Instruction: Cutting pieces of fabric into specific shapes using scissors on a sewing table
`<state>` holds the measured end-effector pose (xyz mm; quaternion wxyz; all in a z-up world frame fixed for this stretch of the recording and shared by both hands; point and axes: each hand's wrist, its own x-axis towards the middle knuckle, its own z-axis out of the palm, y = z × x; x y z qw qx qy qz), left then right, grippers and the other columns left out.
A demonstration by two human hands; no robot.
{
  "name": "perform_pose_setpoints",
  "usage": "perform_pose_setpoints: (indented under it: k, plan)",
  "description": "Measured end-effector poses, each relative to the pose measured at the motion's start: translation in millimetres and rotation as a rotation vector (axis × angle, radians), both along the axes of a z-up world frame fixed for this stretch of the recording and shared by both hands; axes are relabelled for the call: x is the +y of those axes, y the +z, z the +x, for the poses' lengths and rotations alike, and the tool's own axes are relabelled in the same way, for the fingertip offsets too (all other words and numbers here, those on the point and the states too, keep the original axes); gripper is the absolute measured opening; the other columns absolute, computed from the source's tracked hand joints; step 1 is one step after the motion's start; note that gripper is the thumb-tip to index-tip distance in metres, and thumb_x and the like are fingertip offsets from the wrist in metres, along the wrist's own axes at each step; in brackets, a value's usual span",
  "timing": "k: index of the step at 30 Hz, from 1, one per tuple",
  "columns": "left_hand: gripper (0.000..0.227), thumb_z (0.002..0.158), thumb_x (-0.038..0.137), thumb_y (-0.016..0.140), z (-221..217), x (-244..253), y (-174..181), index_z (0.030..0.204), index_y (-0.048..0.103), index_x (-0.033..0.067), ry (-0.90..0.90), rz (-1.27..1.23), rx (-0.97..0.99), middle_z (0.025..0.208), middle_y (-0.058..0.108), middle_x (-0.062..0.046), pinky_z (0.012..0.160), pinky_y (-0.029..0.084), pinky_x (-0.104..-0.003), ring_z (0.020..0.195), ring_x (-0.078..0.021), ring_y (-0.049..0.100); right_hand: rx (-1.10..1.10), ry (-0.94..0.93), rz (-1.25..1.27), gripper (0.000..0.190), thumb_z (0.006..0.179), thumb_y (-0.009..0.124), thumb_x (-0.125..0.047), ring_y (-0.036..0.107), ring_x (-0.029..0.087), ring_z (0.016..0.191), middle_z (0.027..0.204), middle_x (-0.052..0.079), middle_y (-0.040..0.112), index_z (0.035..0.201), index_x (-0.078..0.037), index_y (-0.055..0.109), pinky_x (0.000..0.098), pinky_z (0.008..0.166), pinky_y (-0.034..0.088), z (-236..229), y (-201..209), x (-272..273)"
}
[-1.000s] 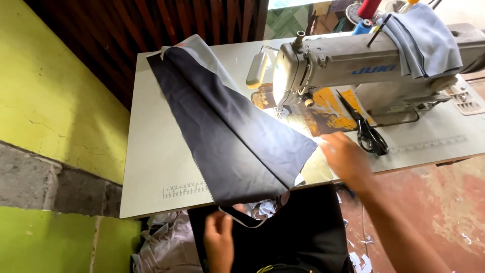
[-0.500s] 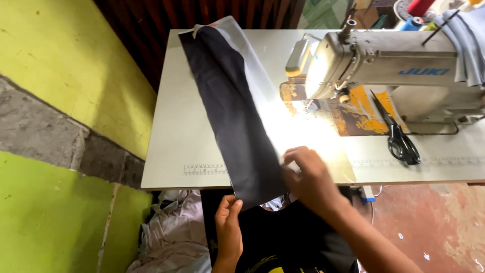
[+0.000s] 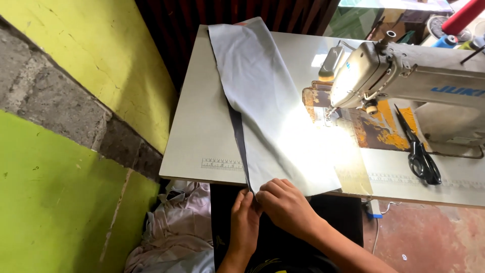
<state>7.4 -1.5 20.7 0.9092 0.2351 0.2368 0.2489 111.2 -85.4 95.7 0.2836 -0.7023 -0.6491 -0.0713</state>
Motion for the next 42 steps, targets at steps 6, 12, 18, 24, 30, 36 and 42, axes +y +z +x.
perform_pose_setpoints:
  k: [6, 12, 18, 24, 30, 36, 42]
  plan:
    - [0.015, 0.096, 0.016, 0.07, 3, -1, -3, 0.089, 0.062, 0.0054, 0.031, 0.059, 0.175, 0.081, 0.067, -0.009, 0.068, 0.049, -0.029, 0.075, -0.0159, 0.062, 0.051, 0.117, -0.033, 0.014, 0.101, 0.063, -0.017, 0.064, 0.026, 0.088, 0.097, 0.008, 0.067, 0.095, -0.005, 0.067, 0.038, 0.081, 0.048, 3, 11, -4]
    - [0.016, 0.091, 0.009, 0.078, 4, 1, -31, 0.081, 0.068, 0.003, 0.061, 0.248, 0.334, 0.073, 0.064, -0.004, 0.068, 0.046, -0.028, 0.07, -0.0124, 0.055, 0.185, -0.123, 0.153, 0.012, 0.086, 0.071, 0.006, 0.072, 0.029, 0.089, 0.099, 0.016, 0.074, 0.097, 0.001, 0.069, 0.0366, 0.084, 0.057, 77, -5, -8]
    - [0.02, 0.086, 0.017, 0.078, -13, 11, -36, 0.086, 0.078, -0.0023, 0.117, 0.435, 0.476, 0.078, 0.078, -0.01, 0.068, 0.051, -0.03, 0.073, -0.0165, 0.066, -0.009, -0.51, -0.334, 0.058, 0.092, 0.06, -0.053, 0.067, 0.034, 0.112, 0.148, 0.001, 0.056, 0.14, -0.021, 0.056, 0.0514, 0.085, 0.056, 174, -56, -11]
    - [0.025, 0.084, 0.029, 0.065, -97, 119, 45, 0.097, 0.072, 0.009, 0.362, 0.719, 0.954, 0.087, 0.071, -0.013, 0.074, 0.046, -0.041, 0.082, -0.0283, 0.065, 0.24, -0.069, -0.435, 0.026, 0.083, 0.078, -0.043, 0.074, 0.02, 0.102, 0.111, -0.004, 0.08, 0.106, -0.031, 0.075, 0.0357, 0.088, 0.056, 16, -6, -29]
    - [0.013, 0.092, 0.015, 0.064, -139, 154, 176, 0.097, 0.069, 0.0048, 0.334, 1.373, 0.607, 0.083, 0.064, 0.0, 0.069, 0.046, -0.026, 0.077, -0.0107, 0.055, 0.339, 0.203, -0.138, 0.024, 0.093, 0.073, -0.026, 0.073, 0.029, 0.074, 0.088, 0.007, 0.078, 0.109, -0.008, 0.075, 0.0378, 0.069, 0.057, -5, 85, 14]
    - [0.029, 0.076, 0.056, 0.056, -174, 129, 329, 0.089, 0.071, 0.0346, -0.228, 1.81, 1.667, 0.098, 0.072, 0.012, 0.075, 0.058, -0.04, 0.09, -0.0159, 0.073, 0.385, 0.523, 0.106, 0.071, 0.098, 0.073, -0.022, 0.043, 0.035, 0.153, 0.164, 0.016, 0.038, 0.156, -0.013, 0.034, 0.0516, 0.121, 0.045, -3, 205, 77]
    - [0.01, 0.101, 0.015, 0.068, -137, 89, 394, 0.095, 0.068, 0.0061, 0.401, 2.865, 0.501, 0.071, 0.052, -0.008, 0.04, 0.035, -0.042, 0.047, -0.0232, 0.043, 0.676, 0.797, -0.096, 0.021, 0.093, 0.07, -0.026, 0.052, 0.008, 0.073, 0.078, -0.001, 0.06, 0.098, -0.007, 0.063, 0.0265, 0.062, 0.045, -29, 247, 89]
